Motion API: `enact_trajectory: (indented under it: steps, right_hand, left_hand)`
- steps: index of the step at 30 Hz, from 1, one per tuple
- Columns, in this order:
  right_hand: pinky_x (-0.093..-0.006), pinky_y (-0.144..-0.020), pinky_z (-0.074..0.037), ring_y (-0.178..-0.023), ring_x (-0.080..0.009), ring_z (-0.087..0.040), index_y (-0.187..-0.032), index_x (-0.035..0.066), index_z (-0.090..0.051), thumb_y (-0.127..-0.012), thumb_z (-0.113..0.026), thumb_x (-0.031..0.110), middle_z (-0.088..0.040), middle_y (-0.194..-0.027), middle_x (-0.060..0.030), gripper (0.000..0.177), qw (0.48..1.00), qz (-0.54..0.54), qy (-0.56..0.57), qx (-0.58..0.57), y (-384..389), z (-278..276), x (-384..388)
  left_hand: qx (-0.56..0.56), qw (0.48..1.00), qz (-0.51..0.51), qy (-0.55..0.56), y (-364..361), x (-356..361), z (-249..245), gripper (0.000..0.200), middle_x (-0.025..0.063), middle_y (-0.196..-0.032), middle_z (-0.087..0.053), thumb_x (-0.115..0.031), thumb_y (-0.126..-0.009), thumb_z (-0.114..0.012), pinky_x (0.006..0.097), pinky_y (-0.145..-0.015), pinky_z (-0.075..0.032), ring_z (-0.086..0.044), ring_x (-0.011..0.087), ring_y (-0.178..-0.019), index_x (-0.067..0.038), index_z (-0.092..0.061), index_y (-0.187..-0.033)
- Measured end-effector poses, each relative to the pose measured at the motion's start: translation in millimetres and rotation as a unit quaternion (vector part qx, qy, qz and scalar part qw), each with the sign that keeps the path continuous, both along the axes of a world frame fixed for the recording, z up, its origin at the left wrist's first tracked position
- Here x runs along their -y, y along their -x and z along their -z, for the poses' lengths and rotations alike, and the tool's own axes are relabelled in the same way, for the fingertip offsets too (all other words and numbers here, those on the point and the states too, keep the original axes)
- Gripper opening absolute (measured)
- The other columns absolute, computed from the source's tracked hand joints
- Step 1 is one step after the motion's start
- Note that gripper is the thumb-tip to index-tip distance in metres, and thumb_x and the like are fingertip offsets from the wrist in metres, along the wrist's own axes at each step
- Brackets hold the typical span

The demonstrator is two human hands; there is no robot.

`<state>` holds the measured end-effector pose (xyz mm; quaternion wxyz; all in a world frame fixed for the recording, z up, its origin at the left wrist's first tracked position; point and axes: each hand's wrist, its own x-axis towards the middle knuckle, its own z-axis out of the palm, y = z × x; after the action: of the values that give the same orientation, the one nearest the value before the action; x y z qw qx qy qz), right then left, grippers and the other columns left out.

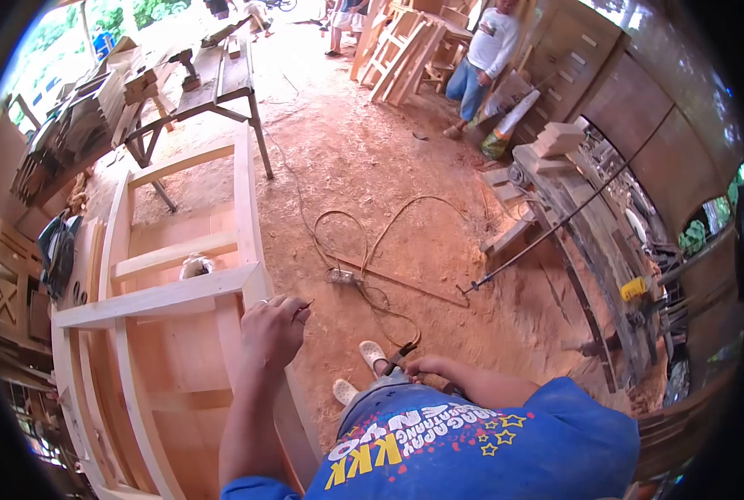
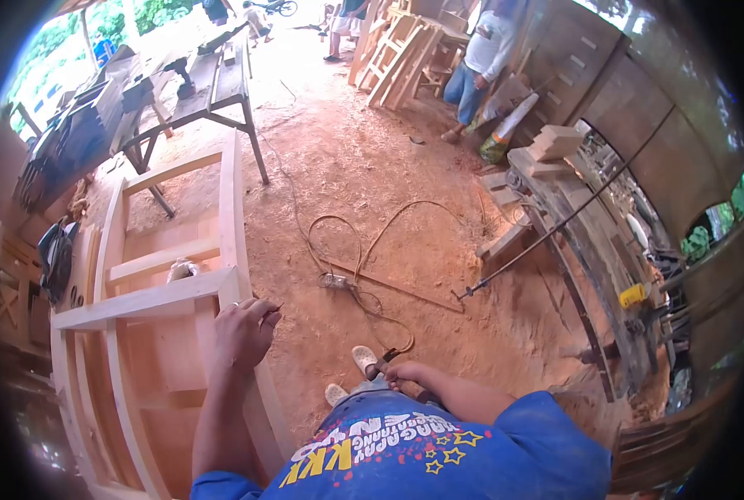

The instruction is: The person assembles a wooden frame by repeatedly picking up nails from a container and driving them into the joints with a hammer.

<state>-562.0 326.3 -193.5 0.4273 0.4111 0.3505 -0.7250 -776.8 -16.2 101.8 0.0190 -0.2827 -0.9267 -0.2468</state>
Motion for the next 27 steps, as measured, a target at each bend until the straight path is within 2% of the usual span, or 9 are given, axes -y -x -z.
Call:
enact_trajectory:
  steps: [4, 7, 10, 13, 16, 20, 23, 27]
  right_hand:
    - [-0.0303, -0.058, -0.058, -0.064, -0.0171, -0.064, -0.103, 0.000, -0.063, -0.101, -0.065, 0.012, -0.065, -0.078, -0.0071, 0.012, 1.000, -0.014, -0.022, -0.004, -1, 1, -6]
    - [-0.0314, -0.064, -0.059, -0.067, -0.0164, -0.066, -0.098, 0.001, -0.068, -0.102, -0.065, 0.017, -0.069, -0.080, -0.0064, 0.017, 0.986, -0.113, -0.067, -0.104, -3, 8, -14]
    - [-0.0323, -0.068, -0.059, -0.069, -0.0158, -0.068, -0.097, 0.001, -0.073, -0.103, -0.067, 0.022, -0.072, -0.083, -0.0055, 0.023, 0.974, -0.167, -0.098, -0.118, 2, 0, -13]
    - [-0.0316, -0.067, -0.058, -0.071, -0.0157, -0.068, -0.101, 0.001, -0.075, -0.102, -0.068, 0.024, -0.074, -0.085, -0.0056, 0.024, 0.968, -0.192, -0.109, -0.115, 4, 4, -14]
    - [-0.0277, -0.065, -0.057, -0.072, -0.0116, -0.068, -0.104, 0.002, -0.078, -0.105, -0.066, 0.026, -0.076, -0.088, -0.0043, 0.027, 0.964, -0.203, -0.130, -0.109, 5, -7, -13]
    - [-0.0255, -0.065, -0.054, -0.071, -0.0093, -0.065, -0.105, 0.004, -0.077, -0.105, -0.064, 0.029, -0.076, -0.088, -0.0015, 0.029, 0.953, -0.243, -0.112, -0.139, 14, -3, -15]
    - [-0.0297, -0.070, -0.054, -0.071, -0.0136, -0.064, -0.096, 0.003, -0.073, -0.103, -0.063, 0.022, -0.071, -0.082, -0.0036, 0.022, 0.946, -0.270, -0.084, -0.156, 27, -15, -10]
    - [-0.0286, -0.066, -0.052, -0.069, -0.0141, -0.063, -0.097, 0.004, -0.067, -0.104, -0.060, 0.018, -0.068, -0.081, -0.0039, 0.017, 0.965, -0.228, -0.077, -0.106, 42, -18, 2]
  left_hand:
    - [0.011, 1.000, 0.003, -0.018, 1, 1, 3, 0.018, 0.0078, -0.098, -0.077, -0.030, -0.098, -0.070, 0.0447, -0.086, -0.054, -0.073, 0.0306, -0.093, -0.014, -0.078, -0.098]
    - [0.015, 1.000, 0.008, -0.009, 2, 2, -3, 0.018, 0.0077, -0.096, -0.076, -0.030, -0.098, -0.070, 0.0451, -0.086, -0.054, -0.072, 0.0305, -0.092, -0.014, -0.077, -0.096]
    - [0.016, 1.000, 0.012, -0.016, 6, 5, 3, 0.018, 0.0068, -0.096, -0.077, -0.031, -0.096, -0.073, 0.0456, -0.086, -0.054, -0.072, 0.0308, -0.092, -0.014, -0.079, -0.100]
    - [0.021, 1.000, 0.010, -0.009, 7, 6, 0, 0.020, 0.0074, -0.097, -0.077, -0.032, -0.097, -0.072, 0.0467, -0.086, -0.055, -0.072, 0.0312, -0.092, -0.014, -0.079, -0.099]
    - [0.022, 0.999, 0.016, -0.023, 5, 7, 1, 0.018, 0.0082, -0.097, -0.076, -0.030, -0.098, -0.069, 0.0460, -0.085, -0.055, -0.073, 0.0314, -0.092, -0.014, -0.077, -0.097]
    - [0.030, 0.999, 0.018, -0.021, 8, 9, -2, 0.018, 0.0082, -0.097, -0.076, -0.030, -0.099, -0.067, 0.0458, -0.085, -0.056, -0.073, 0.0308, -0.093, -0.014, -0.076, -0.097]
    - [0.025, 1.000, 0.015, -0.005, 11, 7, -2, 0.019, 0.0078, -0.098, -0.076, -0.031, -0.100, -0.066, 0.0461, -0.083, -0.057, -0.074, 0.0311, -0.092, -0.014, -0.076, -0.098]
    - [0.022, 0.999, 0.014, -0.018, 13, 8, -2, 0.021, 0.0077, -0.098, -0.075, -0.032, -0.101, -0.065, 0.0471, -0.081, -0.057, -0.074, 0.0325, -0.091, -0.015, -0.075, -0.099]
